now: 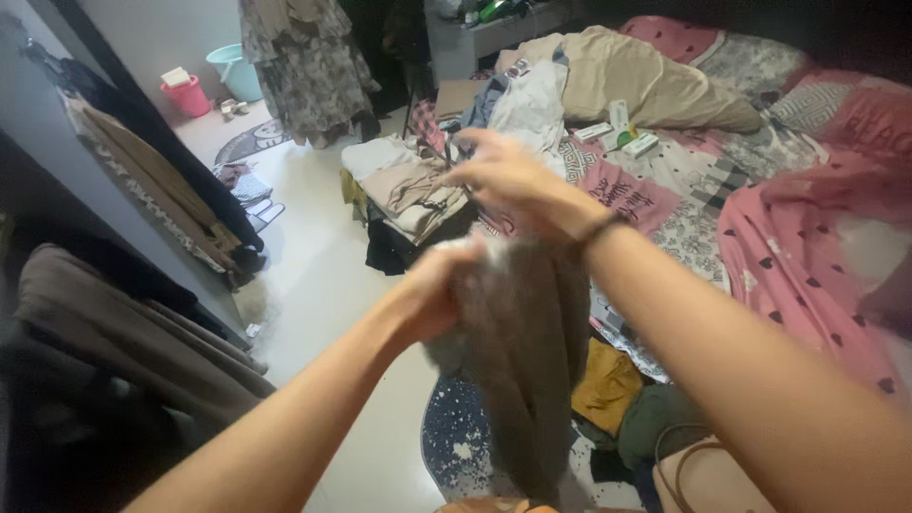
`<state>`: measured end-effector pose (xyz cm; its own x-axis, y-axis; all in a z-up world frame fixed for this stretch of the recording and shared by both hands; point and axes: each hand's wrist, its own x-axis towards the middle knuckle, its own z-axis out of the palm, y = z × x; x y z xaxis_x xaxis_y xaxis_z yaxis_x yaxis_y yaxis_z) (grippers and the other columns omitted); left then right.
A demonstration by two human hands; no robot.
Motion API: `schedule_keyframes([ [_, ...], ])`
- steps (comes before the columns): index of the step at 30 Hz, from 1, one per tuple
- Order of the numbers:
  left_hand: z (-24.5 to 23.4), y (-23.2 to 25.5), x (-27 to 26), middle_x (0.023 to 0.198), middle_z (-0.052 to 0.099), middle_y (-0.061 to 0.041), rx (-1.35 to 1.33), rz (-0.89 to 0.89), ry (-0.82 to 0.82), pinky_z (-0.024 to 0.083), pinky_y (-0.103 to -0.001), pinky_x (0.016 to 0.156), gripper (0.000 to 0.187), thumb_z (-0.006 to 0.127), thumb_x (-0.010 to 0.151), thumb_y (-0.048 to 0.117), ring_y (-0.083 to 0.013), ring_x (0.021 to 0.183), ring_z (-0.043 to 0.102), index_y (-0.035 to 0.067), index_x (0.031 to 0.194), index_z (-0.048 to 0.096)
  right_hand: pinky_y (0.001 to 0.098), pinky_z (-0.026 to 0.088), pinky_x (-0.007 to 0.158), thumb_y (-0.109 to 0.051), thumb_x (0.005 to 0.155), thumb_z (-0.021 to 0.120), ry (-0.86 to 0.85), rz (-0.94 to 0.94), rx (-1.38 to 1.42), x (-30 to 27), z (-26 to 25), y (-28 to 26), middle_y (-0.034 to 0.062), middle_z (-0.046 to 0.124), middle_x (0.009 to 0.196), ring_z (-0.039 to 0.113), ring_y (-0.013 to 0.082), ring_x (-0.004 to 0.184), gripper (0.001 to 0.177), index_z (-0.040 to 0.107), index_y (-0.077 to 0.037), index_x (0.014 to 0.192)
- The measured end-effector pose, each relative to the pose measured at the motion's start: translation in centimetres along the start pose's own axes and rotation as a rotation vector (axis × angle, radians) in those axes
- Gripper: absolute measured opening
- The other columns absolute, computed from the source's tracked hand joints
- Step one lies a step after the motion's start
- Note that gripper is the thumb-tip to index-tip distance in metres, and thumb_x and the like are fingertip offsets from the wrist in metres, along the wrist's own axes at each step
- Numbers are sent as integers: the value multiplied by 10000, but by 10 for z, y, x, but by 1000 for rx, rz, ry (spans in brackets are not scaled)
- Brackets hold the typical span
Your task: The person picks up several pieces of clothing from a bed and the floor, shakes each item, and folds it into a stack by hand.
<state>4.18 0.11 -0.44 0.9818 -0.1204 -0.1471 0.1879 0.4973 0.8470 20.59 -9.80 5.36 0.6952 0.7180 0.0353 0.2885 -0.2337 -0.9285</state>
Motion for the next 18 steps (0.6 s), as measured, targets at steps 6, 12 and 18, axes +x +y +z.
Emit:
schedule_keyframes([
  [6, 10, 52, -20, 1253, 657, -203, -401, 58, -168, 543, -420, 1011, 594, 309, 1115, 423, -283, 1115, 656, -55, 1373, 549, 423, 462, 871, -474, 1091, 580, -4, 25, 660, -99, -56, 105, 156, 635, 1316, 561, 267, 1077, 654, 497, 15, 1517],
  [12, 28, 80, -8, 1265, 651, -232, -332, 50, -238, 560, -448, 986, 760, 309, 1046, 590, -310, 1121, 673, -68, 1336, 556, 375, 482, 976, -436, 888, 737, -217, 239, 474, -146, -1, 113, 113, 692, 1300, 614, 236, 1155, 687, 601, -2, 1404],
  [18, 36, 87, -10, 1158, 699, -175, -143, 12, -213, 528, -473, 948, 748, 332, 983, 638, -279, 1078, 648, 11, 1239, 650, 376, 513, 1021, -396, 776, 876, -167, 382, -213, -134, 4, 75, 138, 734, 1247, 672, 257, 1191, 732, 683, 77, 1301],
])
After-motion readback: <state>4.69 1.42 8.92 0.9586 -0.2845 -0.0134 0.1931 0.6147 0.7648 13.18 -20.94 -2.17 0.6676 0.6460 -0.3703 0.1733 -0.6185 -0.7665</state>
